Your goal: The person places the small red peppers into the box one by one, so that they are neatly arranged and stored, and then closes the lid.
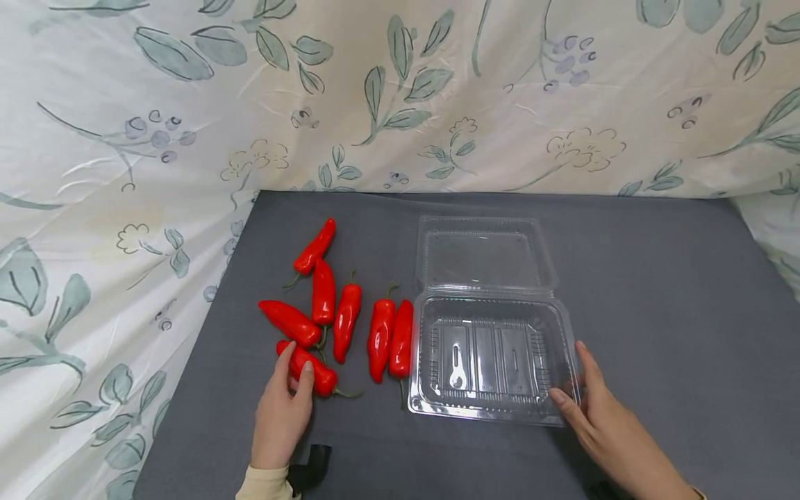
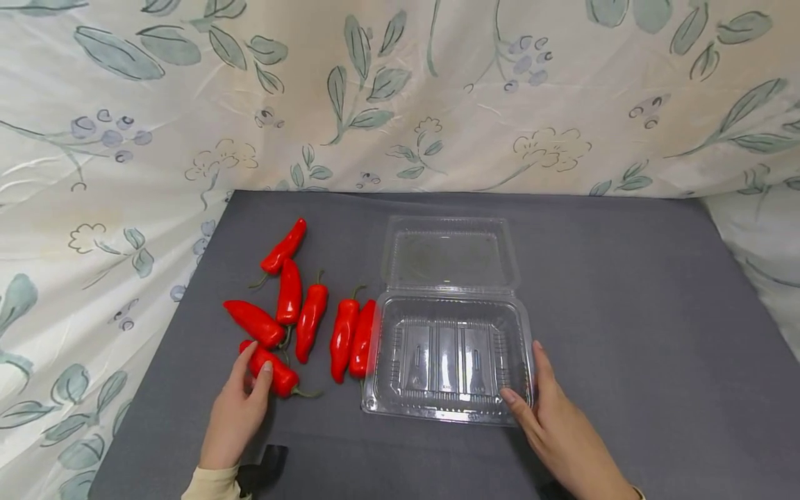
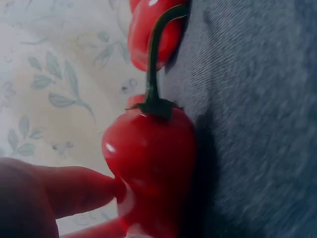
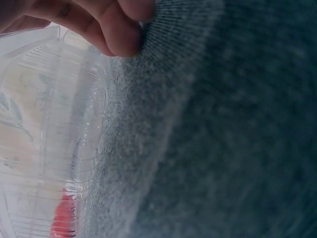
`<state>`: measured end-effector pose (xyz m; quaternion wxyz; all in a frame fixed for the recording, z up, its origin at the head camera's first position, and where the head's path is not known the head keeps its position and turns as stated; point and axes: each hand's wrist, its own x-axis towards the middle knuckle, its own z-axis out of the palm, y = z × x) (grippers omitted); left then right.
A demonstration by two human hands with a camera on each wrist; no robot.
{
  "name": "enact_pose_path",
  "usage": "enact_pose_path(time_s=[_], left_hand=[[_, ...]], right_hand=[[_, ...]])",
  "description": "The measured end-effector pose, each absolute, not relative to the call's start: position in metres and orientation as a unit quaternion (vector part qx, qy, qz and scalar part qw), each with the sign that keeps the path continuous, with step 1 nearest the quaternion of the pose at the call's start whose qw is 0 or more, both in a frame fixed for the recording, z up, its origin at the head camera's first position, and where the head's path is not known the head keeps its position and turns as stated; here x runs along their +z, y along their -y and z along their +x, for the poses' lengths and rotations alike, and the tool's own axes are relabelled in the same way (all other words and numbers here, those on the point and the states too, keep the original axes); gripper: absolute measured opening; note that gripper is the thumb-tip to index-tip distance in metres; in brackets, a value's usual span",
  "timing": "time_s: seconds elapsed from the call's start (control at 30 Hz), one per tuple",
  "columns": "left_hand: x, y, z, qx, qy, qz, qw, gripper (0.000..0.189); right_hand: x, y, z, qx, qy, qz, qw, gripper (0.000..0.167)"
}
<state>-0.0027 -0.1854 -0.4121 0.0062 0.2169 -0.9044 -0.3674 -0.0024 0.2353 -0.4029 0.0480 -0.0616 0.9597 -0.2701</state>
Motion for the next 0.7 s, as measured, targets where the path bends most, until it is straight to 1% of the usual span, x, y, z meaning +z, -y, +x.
enact_pose_path(time_s=[0.1,0.2,0.33,0.4,0.57,0.7], left_hand=[[-0.4110,0.1862,-0.0010,-0.345,0.912,0.222,0.001,0.050],[-0.4112,0.1859,0.0012,-0.315,0.918,0.241,0.008,0.055],[-0.4120,0.1851,0.0014,-0.286,0.924,0.249,0.035,0.063],[-0.4115,0.1852,0.0008,-0.287,0.924,0.248,0.042,0.062],[-0.4067,0.1875,0.0025,-0.302,0.920,0.246,0.033,0.057],[-0.4037,0.1868,0.0057,-0.289,0.926,0.239,0.044,0.055]], right_hand=[[-0.4040,-0.2355,-0.0023,-0.270,-0.959,-0.064,0.049,0.081],[-0.4041,-0.2356,-0.0024,-0.272,-0.959,-0.069,0.049,0.081],[-0.4027,-0.2366,-0.0029,-0.273,-0.958,-0.068,0.049,0.081],[-0.4015,-0.2368,-0.0035,-0.272,-0.959,-0.066,0.051,0.082],[-0.4003,-0.2362,-0.0043,-0.265,-0.960,-0.062,0.058,0.082],[-0.4004,-0.2358,-0.0046,-0.263,-0.961,-0.062,0.062,0.082]])
